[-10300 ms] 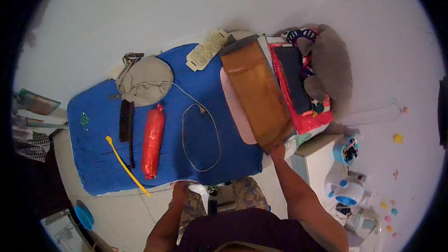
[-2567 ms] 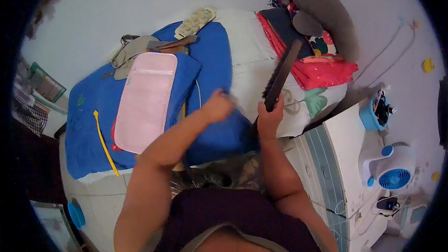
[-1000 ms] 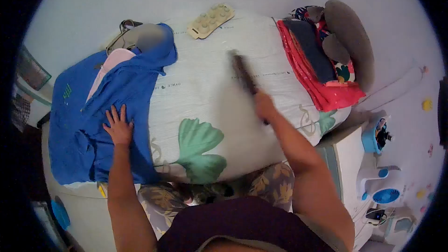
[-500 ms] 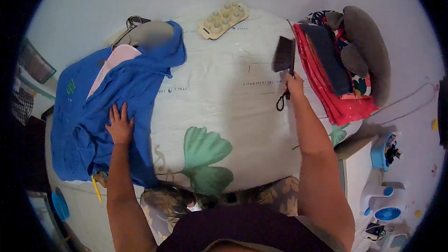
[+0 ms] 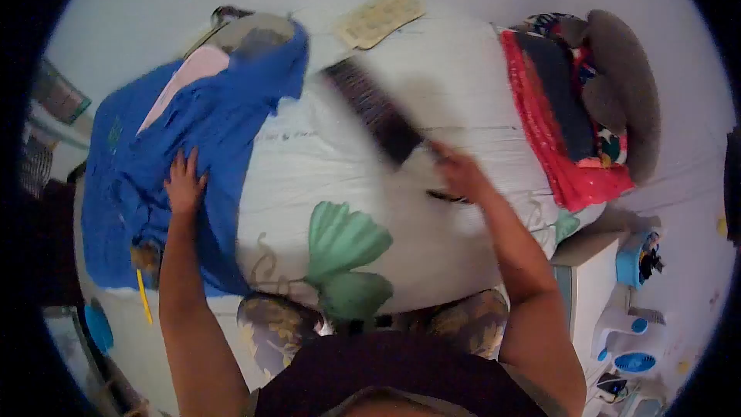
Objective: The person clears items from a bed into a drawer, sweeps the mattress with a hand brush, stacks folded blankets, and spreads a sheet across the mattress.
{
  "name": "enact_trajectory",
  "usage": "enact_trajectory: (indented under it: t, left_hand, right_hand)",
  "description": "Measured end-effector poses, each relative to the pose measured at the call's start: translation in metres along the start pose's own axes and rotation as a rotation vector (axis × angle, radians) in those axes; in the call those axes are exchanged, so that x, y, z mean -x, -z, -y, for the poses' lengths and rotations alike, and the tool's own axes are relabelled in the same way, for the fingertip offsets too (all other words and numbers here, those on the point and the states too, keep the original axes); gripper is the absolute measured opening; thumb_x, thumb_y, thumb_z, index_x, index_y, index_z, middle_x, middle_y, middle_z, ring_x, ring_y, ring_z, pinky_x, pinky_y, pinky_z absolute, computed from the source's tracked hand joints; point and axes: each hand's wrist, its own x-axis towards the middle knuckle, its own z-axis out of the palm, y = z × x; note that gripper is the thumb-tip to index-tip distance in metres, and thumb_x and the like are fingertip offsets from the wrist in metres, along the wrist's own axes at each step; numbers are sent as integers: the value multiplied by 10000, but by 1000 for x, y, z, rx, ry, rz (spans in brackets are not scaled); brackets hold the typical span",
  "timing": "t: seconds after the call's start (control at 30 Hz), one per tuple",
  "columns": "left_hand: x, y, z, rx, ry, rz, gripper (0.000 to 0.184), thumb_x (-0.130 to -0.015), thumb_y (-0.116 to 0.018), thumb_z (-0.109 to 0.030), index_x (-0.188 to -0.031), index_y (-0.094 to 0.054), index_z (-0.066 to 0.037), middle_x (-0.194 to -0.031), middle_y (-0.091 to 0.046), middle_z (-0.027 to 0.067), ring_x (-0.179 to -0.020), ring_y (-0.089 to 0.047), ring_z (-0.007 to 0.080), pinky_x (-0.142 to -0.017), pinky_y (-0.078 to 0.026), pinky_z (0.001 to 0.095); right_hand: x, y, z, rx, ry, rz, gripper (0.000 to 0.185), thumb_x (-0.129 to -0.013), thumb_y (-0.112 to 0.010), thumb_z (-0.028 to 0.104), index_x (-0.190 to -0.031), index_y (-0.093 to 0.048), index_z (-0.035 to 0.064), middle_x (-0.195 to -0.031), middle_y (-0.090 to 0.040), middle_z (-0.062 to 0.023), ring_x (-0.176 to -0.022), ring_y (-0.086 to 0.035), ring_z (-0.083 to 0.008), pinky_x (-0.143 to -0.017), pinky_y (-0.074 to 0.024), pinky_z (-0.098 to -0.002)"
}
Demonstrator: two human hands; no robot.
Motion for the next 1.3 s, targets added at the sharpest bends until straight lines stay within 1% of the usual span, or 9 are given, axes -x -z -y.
enact_trajectory:
  t: [0.13, 0.2, 0.27, 0.43, 0.73, 0.87, 1.03, 1.17, 1.3]
  left_hand:
    - [3, 10, -11, -70, 15, 3, 696, -790, -625, -342, -1381, -258, -322, -1443, -256, 43, -1286, -308, 249, -911, -347, 617]
    - [5, 13, -12, -81, 21, 6, 705, -786, -629, -346, -1382, -253, -326, -1444, -251, 40, -1288, -305, 247, -911, -346, 616]
    - [2, 15, -15, -82, 28, 1, 714, -782, -632, -350, -1383, -247, -332, -1445, -249, 37, -1289, -303, 243, -911, -346, 614]
    - [2, 14, -15, -61, 42, 51, 734, -783, -637, -336, -1389, -223, -344, -1452, -238, 30, -1292, -301, 237, -914, -340, 616]
    - [-1, -8, -5, -90, 13, -25, 760, -790, -633, -340, -1401, -180, -344, -1465, -204, 12, -1294, -295, 224, -902, -349, 615]
    - [1, -10, -6, -75, -13, -81, 784, -783, -643, -327, -1405, -166, -340, -1467, -196, 14, -1291, -299, 231, -892, -357, 614]
    - [3, 4, -10, -103, 14, 3, 782, -777, -644, -337, -1403, -175, -335, -1466, -198, 16, -1291, -299, 230, -893, -356, 612]
    - [0, -13, -4, -111, 3, -60, 783, -773, -646, -341, -1402, -179, -332, -1469, -190, 15, -1298, -286, 231, -902, -348, 613]
    - [3, 5, -14, -91, 34, -10, 765, -775, -642, -354, -1398, -198, -325, -1469, -192, 22, -1301, -277, 240, -927, -333, 601]
  right_hand:
    - [-22, 33, -67, -620, -286, -596, 155, -808, -574, 229, -825, -542, 78, -601, -494, -60, -478, -508, -177, -422, -414, -307]
    - [-36, -3, -108, 452, 77, -539, 129, -751, -582, 177, -804, -553, 63, -630, -524, -106, -537, -537, -253, -474, -438, -366]
    - [-24, -49, -75, 957, 248, -79, 150, -711, -580, 148, -818, -567, 44, -804, -560, -172, -735, -561, -323, -641, -450, -424]
    - [67, -133, 60, 176, 340, 641, 576, -882, -500, 195, -1395, -264, 78, -1357, -370, -222, -1224, -411, -295, -1018, -292, -362]
    - [214, 29, -66, -297, -462, -766, 218, -831, -534, 193, -967, -557, 24, -526, -451, 10, -399, -410, -131, -403, -371, -263]
    - [235, -39, -63, 834, 136, -236, 169, -674, -603, 108, -821, -561, 37, -922, -559, -157, -786, -574, -297, -680, -466, -416]
    - [187, -103, 92, 87, -12, 775, 519, -909, -498, 241, -1363, -328, 57, -1319, -442, -159, -1195, -438, -241, -997, -337, -337]
    - [129, -73, 23, -51, 154, 263, 522, -904, -499, 218, -1366, -325, 46, -1277, -485, -118, -1080, -501, -208, -927, -393, -337]
    - [35, 18, -31, -119, -47, -455, 531, -847, -528, 122, -1347, -355, 79, -647, -491, 15, -544, -433, -60, -475, -374, -219]
